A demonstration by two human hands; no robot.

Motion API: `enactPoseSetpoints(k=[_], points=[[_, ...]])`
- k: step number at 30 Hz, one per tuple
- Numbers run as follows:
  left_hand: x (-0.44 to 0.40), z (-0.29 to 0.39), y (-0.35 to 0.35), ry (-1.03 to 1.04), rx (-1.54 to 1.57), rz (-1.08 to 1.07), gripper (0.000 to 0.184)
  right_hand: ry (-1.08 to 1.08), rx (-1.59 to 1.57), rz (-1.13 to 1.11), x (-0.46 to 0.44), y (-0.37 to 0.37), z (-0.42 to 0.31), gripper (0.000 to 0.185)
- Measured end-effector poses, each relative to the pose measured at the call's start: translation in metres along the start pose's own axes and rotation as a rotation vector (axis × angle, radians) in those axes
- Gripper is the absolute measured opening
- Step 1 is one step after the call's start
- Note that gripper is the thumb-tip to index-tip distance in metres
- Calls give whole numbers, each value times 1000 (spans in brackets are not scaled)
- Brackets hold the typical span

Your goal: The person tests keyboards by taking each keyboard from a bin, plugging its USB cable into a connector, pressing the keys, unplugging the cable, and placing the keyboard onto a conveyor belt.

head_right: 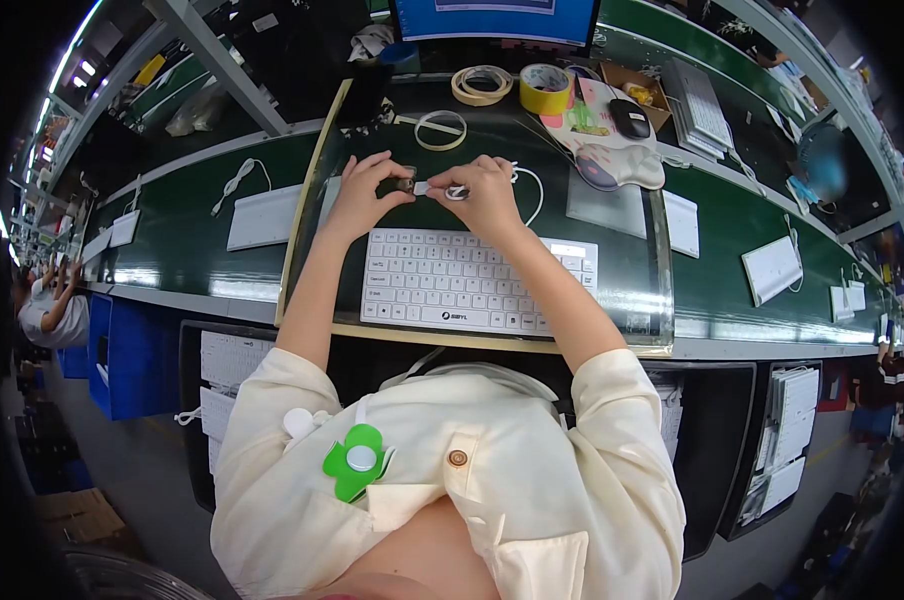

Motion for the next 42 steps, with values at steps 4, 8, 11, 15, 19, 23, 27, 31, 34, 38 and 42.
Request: enactPoseSetpoints(k=[4,8,11,15,19,23,27,31,34,38,42], points=[[1,8,-1,-2,3,28,26,-109,186,70,-2,-5,-5,12],[1,12,-3,-1,-27,66,26,-191,288,47,-6,-9,-16,12],[1,10,-2,-6,71,46,25,-119,219,-1,-9,-15,-14,10],[3,13,3,21,62,80,25,52,157,-81,-10,-19,-5,13],[5,23,8,100,-40,205,25,31,369,-88,-10,-13,-18,15],[9,29,4,107,-127,268,23,14,417,-88,-8,-11,-21,23],[9,-3,8,-126,-440,167,27,18,352,-101,20,-28,-58,55],[74,-16,-12,-111,-205,280,41,181,363,7,90,-86,-69,62],[136,-24,-9,-10,4,227,32,387,456,181,173,-112,-44,58],[168,-9,2,-67,-188,231,33,611,634,-265,194,-113,-48,53],[173,-9,1,-128,-187,237,35,534,644,-215,187,-114,-48,51]])
Point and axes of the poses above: each hand's wrist, its own x-axis away from the middle knuckle, its own y-axis out of the palm, z = x × y, the point moved 4 cm from there along -x, towards the middle knuckle, and after that the axes turned 13 degrees about -y, right-handed, at the moved point
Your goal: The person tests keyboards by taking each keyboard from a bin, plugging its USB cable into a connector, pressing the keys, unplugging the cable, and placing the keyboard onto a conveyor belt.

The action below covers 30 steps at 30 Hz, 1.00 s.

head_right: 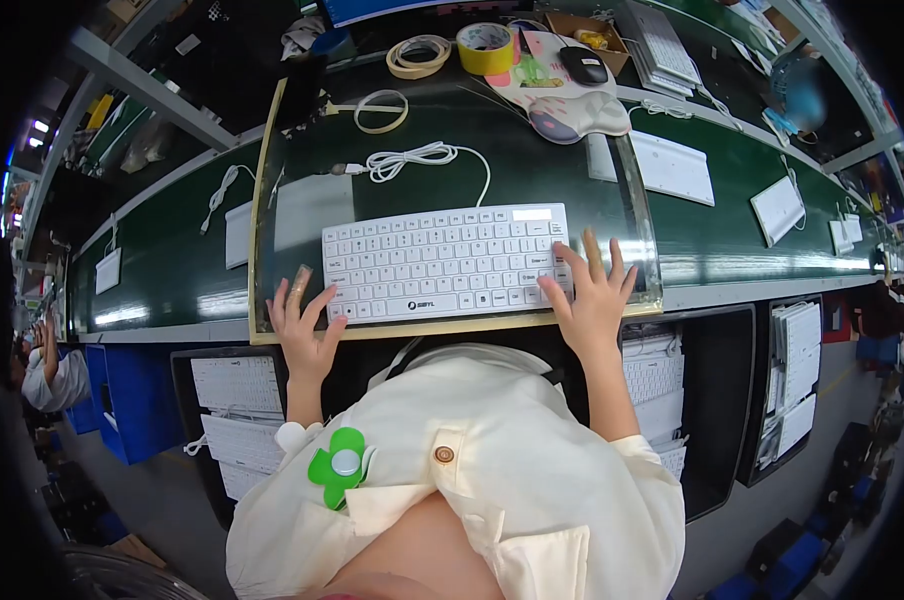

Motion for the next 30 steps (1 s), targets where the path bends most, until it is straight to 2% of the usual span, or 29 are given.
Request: enactPoseSetpoints(k=[4,5,6,8,9,11,14,17,22,25,30], points=[[-5,-9,-1,-127,87,-109,49,43,-134,33,-31,-8,6,46],[-5,-14,4,-150,-23,-210,59,49,-172,118,-41,-4,10,37],[-5,-14,7,-152,-52,-266,55,89,-296,92,-50,6,20,34],[-5,-14,-1,-134,135,-335,46,166,-544,40,-64,23,42,28],[1,-11,-10,-129,190,-363,43,142,-526,80,-68,15,36,22],[24,-10,-26,-160,253,-436,44,78,-435,-10,-66,16,32,21],[45,3,-38,-380,-35,-593,44,5,-357,-120,-79,21,26,22],[50,9,-39,-374,-112,-538,45,-77,-318,-118,-110,35,15,27],[48,12,-35,-432,-195,-625,47,-184,-186,-129,-133,50,7,37],[48,14,-27,-469,-269,-649,46,-102,-96,-210,-129,64,11,37],[45,19,-26,-481,-255,-612,45,-65,-74,-167,-129,61,14,37]])
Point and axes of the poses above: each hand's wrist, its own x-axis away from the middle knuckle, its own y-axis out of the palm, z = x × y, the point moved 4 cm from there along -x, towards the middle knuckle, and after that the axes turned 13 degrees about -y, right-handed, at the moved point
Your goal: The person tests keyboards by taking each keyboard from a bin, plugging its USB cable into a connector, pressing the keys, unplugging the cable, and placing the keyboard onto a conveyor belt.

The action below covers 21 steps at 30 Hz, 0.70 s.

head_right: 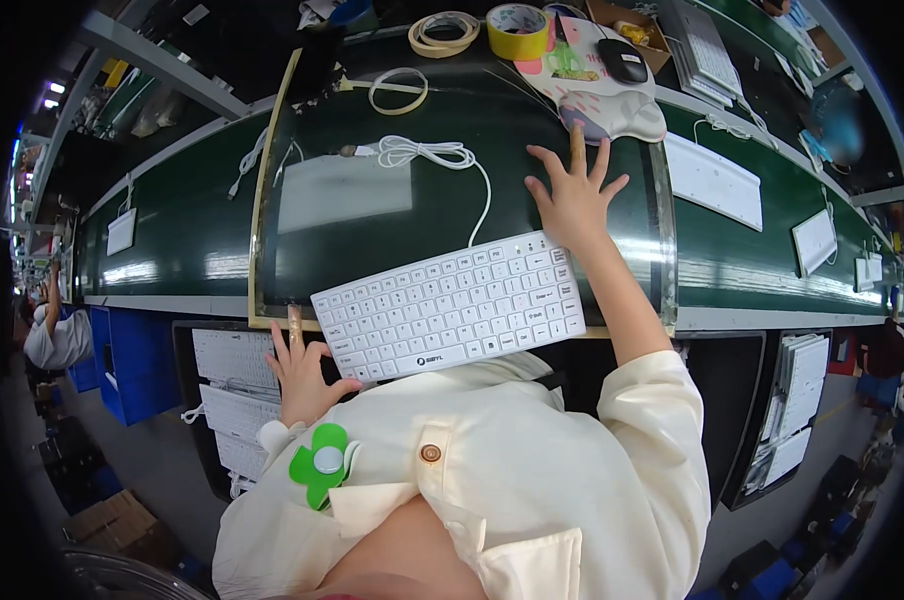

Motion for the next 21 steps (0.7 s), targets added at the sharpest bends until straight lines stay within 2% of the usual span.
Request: enactPoseSetpoints(k=[2,5,8,9,12,15,18,19,21], points=[[-2,4,-15,78,96,79,47,25,-9,50,-3,-2,5,36],[-33,16,-41,329,231,191,49,75,56,173,-10,-3,29,35],[-79,44,-37,232,69,214,57,101,134,312,-22,-5,54,35],[-81,46,-39,216,57,184,64,66,137,427,-20,-12,50,36],[-89,52,-45,219,55,70,87,122,-73,221,10,-20,48,37],[-100,56,-39,322,118,-64,119,143,-125,223,77,-31,21,34],[-125,60,-36,343,350,-29,115,162,-16,228,143,-37,-11,31],[-130,63,-40,319,317,63,100,157,18,243,159,-34,-17,32],[-136,65,-30,322,143,192,87,152,78,253,174,-29,-23,35]])
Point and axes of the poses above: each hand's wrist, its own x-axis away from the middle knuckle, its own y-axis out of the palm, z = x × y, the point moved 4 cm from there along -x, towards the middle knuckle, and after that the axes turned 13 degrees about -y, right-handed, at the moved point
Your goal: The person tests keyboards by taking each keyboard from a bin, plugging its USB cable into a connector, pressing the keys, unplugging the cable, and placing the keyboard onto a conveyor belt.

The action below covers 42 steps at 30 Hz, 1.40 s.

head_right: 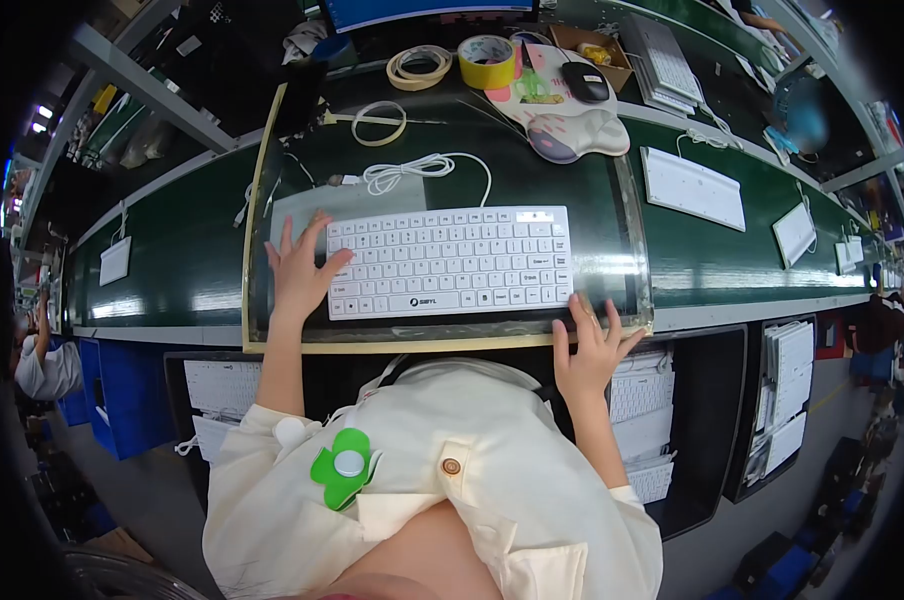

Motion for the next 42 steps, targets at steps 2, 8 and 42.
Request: enactPoseSetpoints(k=[2,8,42], points=[[3,-5,1,24,28,59,65,17,-17,-4,-4,-2,-6,41],[92,-22,-1,228,94,233,39,-676,-270,-142,-54,13,-101,37],[37,100,5,470,366,55,36,-429,-271,-352,-121,25,-67,52]])
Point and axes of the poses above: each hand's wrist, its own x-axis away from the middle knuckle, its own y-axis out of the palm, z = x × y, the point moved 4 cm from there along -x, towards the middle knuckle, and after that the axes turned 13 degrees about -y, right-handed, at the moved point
